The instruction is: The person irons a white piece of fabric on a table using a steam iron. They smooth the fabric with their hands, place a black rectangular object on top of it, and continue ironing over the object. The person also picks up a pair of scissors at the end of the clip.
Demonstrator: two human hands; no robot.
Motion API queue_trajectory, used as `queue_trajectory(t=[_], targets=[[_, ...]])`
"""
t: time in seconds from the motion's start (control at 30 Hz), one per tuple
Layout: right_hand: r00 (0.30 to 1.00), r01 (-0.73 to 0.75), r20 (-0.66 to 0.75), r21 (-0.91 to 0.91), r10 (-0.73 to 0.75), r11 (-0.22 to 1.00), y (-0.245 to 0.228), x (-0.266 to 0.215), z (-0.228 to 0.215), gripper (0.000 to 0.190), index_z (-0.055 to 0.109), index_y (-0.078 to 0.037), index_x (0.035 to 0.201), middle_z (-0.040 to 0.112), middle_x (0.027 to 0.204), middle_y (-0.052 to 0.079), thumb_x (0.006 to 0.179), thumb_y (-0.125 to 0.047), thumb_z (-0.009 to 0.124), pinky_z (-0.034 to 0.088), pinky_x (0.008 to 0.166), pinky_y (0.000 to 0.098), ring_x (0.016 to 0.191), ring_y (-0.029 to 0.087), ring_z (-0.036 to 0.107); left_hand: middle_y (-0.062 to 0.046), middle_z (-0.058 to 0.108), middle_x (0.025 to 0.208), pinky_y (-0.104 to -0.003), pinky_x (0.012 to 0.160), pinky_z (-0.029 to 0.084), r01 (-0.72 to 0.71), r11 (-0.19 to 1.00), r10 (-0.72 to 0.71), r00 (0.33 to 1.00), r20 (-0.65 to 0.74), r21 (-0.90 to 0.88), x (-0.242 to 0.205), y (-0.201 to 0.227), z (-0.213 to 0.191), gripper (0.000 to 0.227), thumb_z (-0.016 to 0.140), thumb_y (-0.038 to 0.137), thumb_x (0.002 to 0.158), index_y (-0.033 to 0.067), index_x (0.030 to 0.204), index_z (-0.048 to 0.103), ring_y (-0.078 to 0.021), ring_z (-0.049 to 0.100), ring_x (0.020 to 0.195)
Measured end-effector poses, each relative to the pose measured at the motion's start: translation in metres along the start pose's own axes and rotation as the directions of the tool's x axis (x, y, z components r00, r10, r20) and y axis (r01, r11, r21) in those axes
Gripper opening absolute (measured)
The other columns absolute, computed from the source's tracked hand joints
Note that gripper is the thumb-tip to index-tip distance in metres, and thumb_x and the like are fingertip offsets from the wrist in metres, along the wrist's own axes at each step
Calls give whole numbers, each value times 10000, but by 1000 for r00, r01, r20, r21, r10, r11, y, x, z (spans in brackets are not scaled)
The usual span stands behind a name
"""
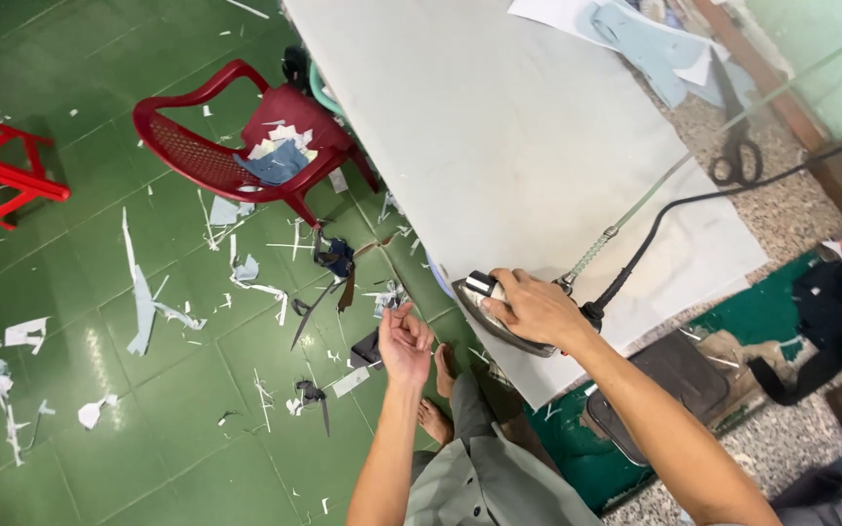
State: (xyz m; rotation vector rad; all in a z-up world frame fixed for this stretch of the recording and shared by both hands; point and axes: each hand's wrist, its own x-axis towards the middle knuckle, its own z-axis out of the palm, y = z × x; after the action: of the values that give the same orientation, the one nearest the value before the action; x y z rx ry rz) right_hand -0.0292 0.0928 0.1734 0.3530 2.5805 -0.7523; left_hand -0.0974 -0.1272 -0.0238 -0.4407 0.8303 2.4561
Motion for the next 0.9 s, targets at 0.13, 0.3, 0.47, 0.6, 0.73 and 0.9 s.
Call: queue_trajectory(t=[0.13, 0.3, 0.47, 0.6, 0.73, 0.9], targets=[[999, 18, 36, -11, -18, 1000, 2, -13, 7, 532, 429, -95, 1402, 686, 1124, 247, 1025, -471, 431, 534, 928, 555, 1083, 475, 684, -52, 423, 533, -259, 392, 301, 4, 1000, -4, 1000, 8, -24, 2, -2, 6, 457, 461, 477, 1045, 104, 1036, 725, -158, 361, 372], [998, -3, 58, -15, 4, 1000, 10, -19, 20, 542, 441, -74, 1355, 744, 1030, 235, 1005, -484, 501, 548, 908, 534, 1036, 432, 714, -73, 448, 569, -287, 425, 330, -5, 999, 7, 999, 35, -35, 3, -6, 15, 445, 475, 473, 1042, 105, 1042, 725, -191, 396, 420], [999, -30, 41, -29, 31, 999, 12, -15, 29, 512, 484, -66, 1305, 748, 996, 235, 989, -464, 544, 559, 880, 534, 1005, 433, 723, -83, 479, 593, -296, 449, 356, -47, 997, 46, 999, 19, 64, 4, -12, 17, 448, 479, 482, 1040, 106, 1050, 722, -203, 442, 450], [992, -113, -62, -23, 111, 993, 32, 5, 50, 386, 519, -77, 1169, 742, 923, 236, 987, -416, 542, 583, 792, 532, 906, 436, 742, -104, 670, 863, -323, 731, 502, -562, 260, 593, 734, 330, 785, -23, -9, 73, 210, 563, 181, 1020, 74, 1047, 742, -236, 650, 761], [971, -193, -134, 30, 195, 981, 49, 9, 40, 412, 520, -78, 1151, 738, 885, 245, 969, -445, 564, 580, 759, 570, 897, 461, 735, -245, 541, 1343, -518, 1142, 340, -609, -109, 415, 690, 593, 786, -39, -39, 128, 488, 415, 299, 1017, -19, 1367, 536, -390, 496, 1300], [898, -387, -165, 149, 408, 910, 58, 1, -12, 371, 504, -25, 1144, 722, 974, 327, 994, -363, 527, 576, 841, 584, 986, 498, 714, -351, 312, 1565, -610, 1221, 129, -691, -494, -11, 611, 792, 527, -34, -111, 138, 787, 560, 396, 941, -108, 1504, 343, -486, 255, 1487]])
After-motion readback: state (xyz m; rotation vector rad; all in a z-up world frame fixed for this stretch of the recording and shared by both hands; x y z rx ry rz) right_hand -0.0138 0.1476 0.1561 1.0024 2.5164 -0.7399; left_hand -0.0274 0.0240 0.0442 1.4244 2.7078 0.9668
